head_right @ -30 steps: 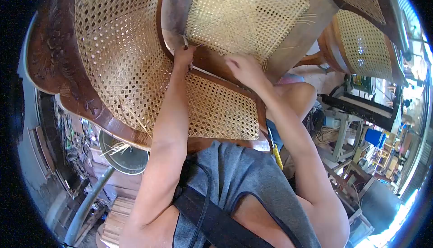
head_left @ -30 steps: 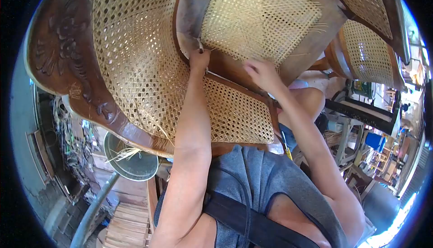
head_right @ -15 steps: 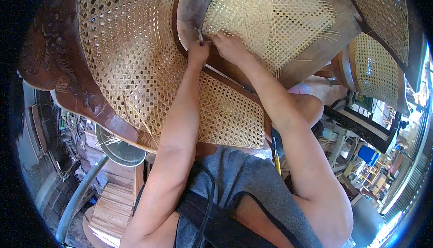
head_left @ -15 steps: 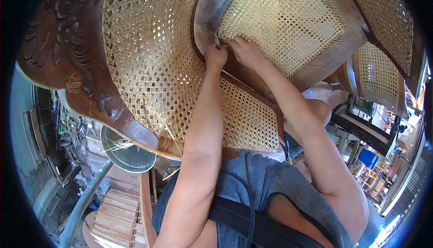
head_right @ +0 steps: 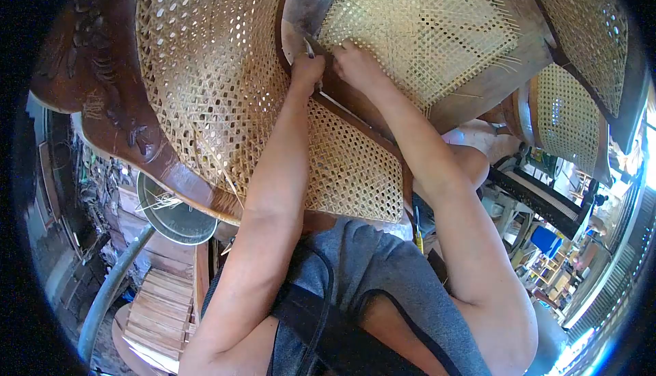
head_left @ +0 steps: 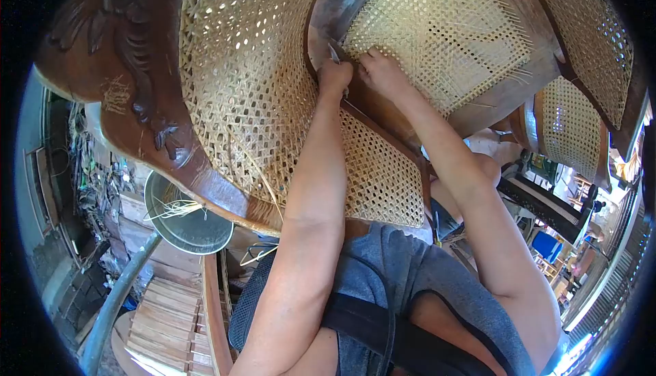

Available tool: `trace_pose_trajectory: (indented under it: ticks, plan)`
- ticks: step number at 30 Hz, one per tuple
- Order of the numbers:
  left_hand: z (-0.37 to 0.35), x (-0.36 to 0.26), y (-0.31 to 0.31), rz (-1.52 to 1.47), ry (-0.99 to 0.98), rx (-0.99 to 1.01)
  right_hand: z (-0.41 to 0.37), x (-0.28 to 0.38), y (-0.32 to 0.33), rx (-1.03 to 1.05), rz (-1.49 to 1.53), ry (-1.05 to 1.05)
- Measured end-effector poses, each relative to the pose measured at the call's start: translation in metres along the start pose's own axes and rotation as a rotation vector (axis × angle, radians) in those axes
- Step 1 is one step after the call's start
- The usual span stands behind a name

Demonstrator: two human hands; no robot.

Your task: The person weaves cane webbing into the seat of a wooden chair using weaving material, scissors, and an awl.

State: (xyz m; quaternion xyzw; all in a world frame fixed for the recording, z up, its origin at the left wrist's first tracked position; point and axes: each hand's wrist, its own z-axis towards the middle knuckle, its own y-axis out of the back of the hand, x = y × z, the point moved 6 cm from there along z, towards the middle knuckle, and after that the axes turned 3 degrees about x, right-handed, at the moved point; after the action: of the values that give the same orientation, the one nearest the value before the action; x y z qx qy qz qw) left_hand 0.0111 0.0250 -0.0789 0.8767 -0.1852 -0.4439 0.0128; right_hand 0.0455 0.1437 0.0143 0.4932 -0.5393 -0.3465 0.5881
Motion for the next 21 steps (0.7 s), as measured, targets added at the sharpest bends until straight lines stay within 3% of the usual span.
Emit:
trace_pose_trajectory:
  ticks: [4,6,9,11,13,15,17,18,21]
  plan:
    - [0.010,0.007,-0.005,-0.014,-0.019,0.028,0.014,0.007,-0.003,0.067,-0.074,-0.056]
    - [0.004,0.002,-0.003,0.023,-0.074,-0.041,0.019,0.000,0.000,0.100,-0.061,-0.289]
    - [-0.004,-0.005,0.004,-0.006,-0.145,-0.103,0.018,0.003,0.011,0.152,0.168,-0.283]
    - [-0.007,-0.009,0.002,-0.066,-0.169,-0.074,0.016,0.006,0.015,0.145,0.119,-0.306]
    - [-0.006,-0.010,0.004,0.071,-0.103,-0.034,0.015,0.009,0.013,0.130,0.073,-0.330]
    - [-0.011,-0.014,0.008,0.062,-0.077,-0.004,0.015,0.014,0.016,0.003,0.055,-0.348]
    - [-0.022,-0.024,0.007,0.032,0.014,0.091,0.011,0.011,0.020,0.031,0.024,-0.384]
    - [-0.021,-0.033,0.006,-0.022,-0.337,-0.020,0.012,0.006,0.015,0.060,0.053,-0.318]
    - [-0.035,-0.061,-0.004,0.088,-0.428,0.106,-0.003,0.004,0.039,0.012,0.192,-0.248]
